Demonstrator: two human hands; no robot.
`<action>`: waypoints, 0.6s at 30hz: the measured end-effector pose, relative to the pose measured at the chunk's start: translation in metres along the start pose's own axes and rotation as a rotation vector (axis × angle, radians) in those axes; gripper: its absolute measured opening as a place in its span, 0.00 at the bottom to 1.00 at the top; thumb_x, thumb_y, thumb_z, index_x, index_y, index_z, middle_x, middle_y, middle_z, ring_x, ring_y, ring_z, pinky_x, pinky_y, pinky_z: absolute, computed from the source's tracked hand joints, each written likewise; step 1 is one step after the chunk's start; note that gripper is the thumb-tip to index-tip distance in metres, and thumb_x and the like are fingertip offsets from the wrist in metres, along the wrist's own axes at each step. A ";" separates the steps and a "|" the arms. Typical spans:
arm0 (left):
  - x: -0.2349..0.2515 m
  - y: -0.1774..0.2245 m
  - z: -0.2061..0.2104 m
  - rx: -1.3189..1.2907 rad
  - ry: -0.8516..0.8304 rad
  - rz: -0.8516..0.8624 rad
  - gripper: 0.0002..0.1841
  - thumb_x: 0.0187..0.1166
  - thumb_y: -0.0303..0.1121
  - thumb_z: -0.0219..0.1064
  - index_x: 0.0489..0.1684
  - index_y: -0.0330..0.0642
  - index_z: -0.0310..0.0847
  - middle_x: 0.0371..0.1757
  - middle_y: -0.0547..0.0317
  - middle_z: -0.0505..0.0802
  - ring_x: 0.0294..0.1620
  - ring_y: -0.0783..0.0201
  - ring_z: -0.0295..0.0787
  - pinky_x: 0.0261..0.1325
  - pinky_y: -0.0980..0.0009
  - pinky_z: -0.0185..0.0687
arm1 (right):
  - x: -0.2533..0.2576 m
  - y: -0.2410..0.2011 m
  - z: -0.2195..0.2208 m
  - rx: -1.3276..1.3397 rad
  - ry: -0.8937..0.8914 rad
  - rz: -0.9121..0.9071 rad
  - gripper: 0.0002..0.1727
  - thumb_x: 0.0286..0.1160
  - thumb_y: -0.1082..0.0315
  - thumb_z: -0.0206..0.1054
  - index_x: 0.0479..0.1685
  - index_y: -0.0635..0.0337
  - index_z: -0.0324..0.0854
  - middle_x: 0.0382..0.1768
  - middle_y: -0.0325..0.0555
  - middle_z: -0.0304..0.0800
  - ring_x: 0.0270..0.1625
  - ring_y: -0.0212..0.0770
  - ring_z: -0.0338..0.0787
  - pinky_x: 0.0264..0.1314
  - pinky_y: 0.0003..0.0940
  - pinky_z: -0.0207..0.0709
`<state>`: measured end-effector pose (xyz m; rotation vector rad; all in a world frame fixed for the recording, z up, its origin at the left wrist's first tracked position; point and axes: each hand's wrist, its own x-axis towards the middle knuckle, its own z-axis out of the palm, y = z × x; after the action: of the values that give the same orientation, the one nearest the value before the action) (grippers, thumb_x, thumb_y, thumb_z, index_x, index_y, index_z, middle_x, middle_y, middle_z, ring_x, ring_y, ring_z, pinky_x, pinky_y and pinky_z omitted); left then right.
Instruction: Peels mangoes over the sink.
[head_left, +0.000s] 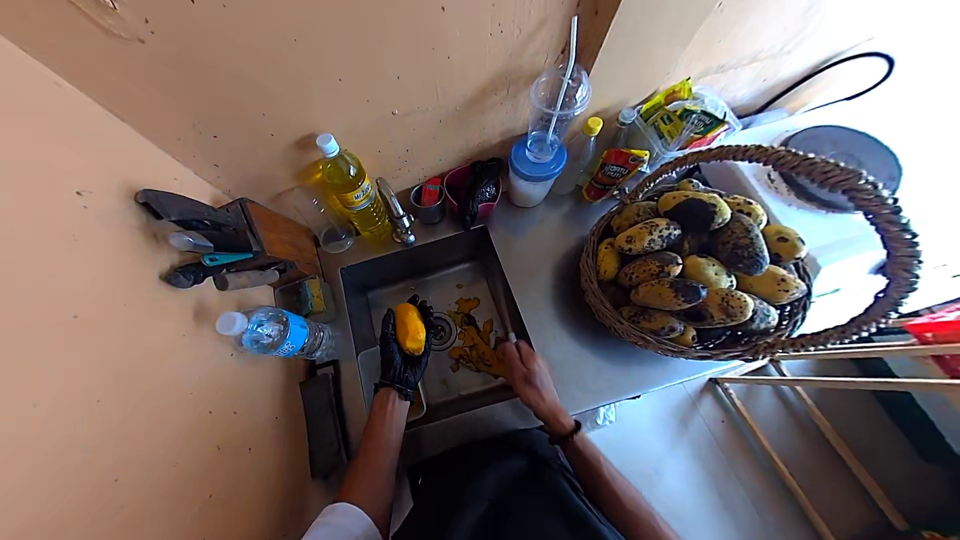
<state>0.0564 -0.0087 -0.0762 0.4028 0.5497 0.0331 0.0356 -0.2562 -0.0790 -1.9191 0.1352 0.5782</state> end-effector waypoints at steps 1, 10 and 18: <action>-0.002 -0.002 0.004 -0.009 0.020 -0.011 0.28 0.92 0.55 0.41 0.72 0.44 0.73 0.60 0.46 0.89 0.58 0.55 0.91 0.55 0.62 0.91 | 0.005 0.006 0.000 -0.025 -0.094 0.144 0.23 0.96 0.53 0.45 0.53 0.61 0.81 0.22 0.38 0.74 0.20 0.32 0.74 0.26 0.32 0.74; 0.000 -0.021 0.036 0.181 0.064 -0.059 0.30 0.91 0.58 0.36 0.69 0.48 0.74 0.48 0.51 0.90 0.43 0.59 0.91 0.43 0.66 0.89 | -0.031 -0.049 0.026 -0.159 -0.168 -0.173 0.27 0.93 0.49 0.43 0.42 0.58 0.82 0.19 0.38 0.76 0.22 0.38 0.79 0.28 0.41 0.76; -0.001 -0.030 0.052 0.175 0.063 -0.054 0.33 0.92 0.58 0.31 0.68 0.45 0.75 0.45 0.50 0.90 0.40 0.57 0.90 0.42 0.65 0.88 | -0.031 -0.047 0.035 -0.163 -0.161 -0.183 0.26 0.94 0.50 0.42 0.40 0.57 0.80 0.19 0.36 0.74 0.21 0.35 0.78 0.28 0.37 0.74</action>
<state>0.0804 -0.0558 -0.0470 0.5588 0.6281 -0.0543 0.0132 -0.2109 -0.0363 -2.0070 -0.1938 0.6324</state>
